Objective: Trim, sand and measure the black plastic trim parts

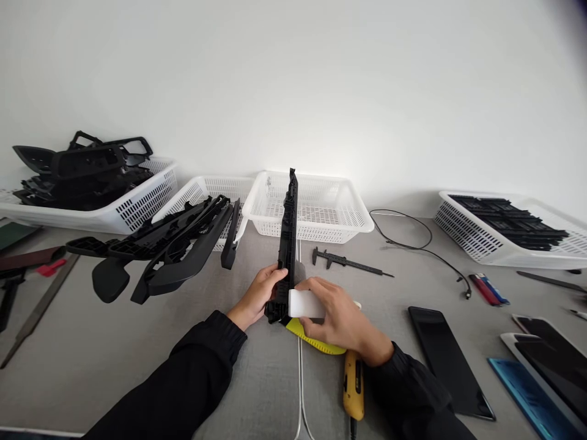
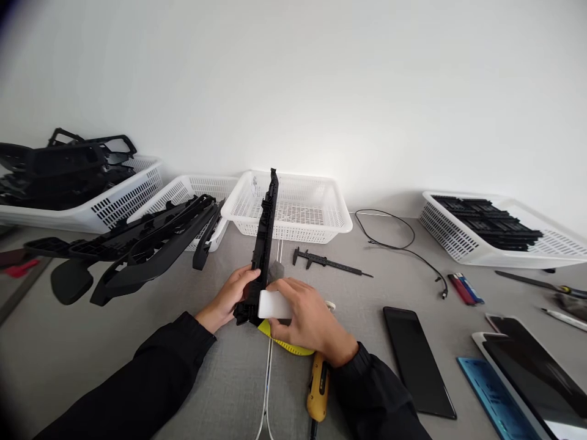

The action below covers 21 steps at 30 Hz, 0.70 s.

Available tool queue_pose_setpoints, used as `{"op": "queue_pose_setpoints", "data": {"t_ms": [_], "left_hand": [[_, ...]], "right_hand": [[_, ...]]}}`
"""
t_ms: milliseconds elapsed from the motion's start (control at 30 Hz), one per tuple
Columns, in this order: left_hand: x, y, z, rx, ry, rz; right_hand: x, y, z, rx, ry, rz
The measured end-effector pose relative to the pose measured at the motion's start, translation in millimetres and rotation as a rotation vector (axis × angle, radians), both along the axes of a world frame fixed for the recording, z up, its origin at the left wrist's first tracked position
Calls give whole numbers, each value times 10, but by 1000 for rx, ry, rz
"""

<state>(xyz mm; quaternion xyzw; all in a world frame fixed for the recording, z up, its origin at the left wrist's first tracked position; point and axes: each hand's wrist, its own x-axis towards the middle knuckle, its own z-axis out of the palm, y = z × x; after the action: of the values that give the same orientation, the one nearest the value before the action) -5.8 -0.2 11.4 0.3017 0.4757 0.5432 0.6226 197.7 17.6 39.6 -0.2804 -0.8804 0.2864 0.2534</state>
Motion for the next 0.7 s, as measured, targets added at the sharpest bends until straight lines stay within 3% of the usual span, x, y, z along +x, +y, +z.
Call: {"op": "queue_pose_setpoints", "data": {"t_ms": [567, 700], "left_hand": [[1, -3, 20, -25, 31, 1], [-8, 1, 4, -1, 23, -2]], "right_hand": [[5, 9, 13, 54, 55, -17], [3, 4, 9, 57, 75, 34]]}}
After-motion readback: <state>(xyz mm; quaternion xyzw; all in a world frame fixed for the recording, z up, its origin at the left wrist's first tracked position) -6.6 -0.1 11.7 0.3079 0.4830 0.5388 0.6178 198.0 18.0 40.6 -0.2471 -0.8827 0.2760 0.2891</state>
